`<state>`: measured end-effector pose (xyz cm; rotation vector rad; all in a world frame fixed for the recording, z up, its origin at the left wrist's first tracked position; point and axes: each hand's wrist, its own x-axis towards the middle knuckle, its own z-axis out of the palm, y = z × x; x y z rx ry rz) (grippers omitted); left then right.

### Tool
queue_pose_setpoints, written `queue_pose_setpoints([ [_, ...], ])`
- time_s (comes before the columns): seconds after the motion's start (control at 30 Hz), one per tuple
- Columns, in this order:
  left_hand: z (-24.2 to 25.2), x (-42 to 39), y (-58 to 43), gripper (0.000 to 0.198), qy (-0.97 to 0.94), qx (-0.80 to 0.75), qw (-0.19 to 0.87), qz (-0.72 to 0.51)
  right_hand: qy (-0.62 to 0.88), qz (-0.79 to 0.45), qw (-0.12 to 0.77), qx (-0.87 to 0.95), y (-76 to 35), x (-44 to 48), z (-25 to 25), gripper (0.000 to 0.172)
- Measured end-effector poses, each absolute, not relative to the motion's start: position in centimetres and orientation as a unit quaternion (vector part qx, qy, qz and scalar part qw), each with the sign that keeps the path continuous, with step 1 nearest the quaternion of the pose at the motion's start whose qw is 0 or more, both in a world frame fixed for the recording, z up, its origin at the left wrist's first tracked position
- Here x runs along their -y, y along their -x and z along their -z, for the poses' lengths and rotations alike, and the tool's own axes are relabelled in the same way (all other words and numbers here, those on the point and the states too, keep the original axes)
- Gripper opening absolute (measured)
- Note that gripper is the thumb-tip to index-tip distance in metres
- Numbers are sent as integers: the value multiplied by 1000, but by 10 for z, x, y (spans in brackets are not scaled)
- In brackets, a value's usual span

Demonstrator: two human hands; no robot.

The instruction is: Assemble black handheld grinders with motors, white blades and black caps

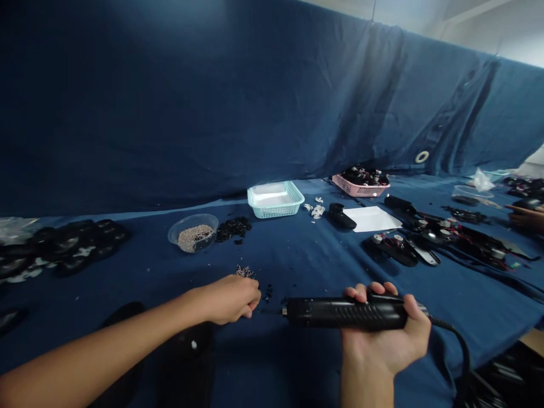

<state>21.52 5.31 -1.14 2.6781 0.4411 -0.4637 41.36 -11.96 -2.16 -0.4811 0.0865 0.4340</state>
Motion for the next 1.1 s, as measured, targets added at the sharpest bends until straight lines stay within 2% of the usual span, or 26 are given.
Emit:
queue_pose_setpoints([
  [0.4,8,-59,-199,25,-895,-269,349,-70,233,-214,948,-33,-407,118,13,25],
  [0.63,-39,-8,-177,9,-788,-264,514,-213,165,-240,955,-49,-402,127,-3,30],
  [0.8,-40,33,-146,6,-726,-294,527,-330,86,-257,961,-48,-390,131,-15,32],
  [1.1,-43,53,-132,30,-733,-246,459,-438,75,-273,958,-52,-365,130,-30,30],
])
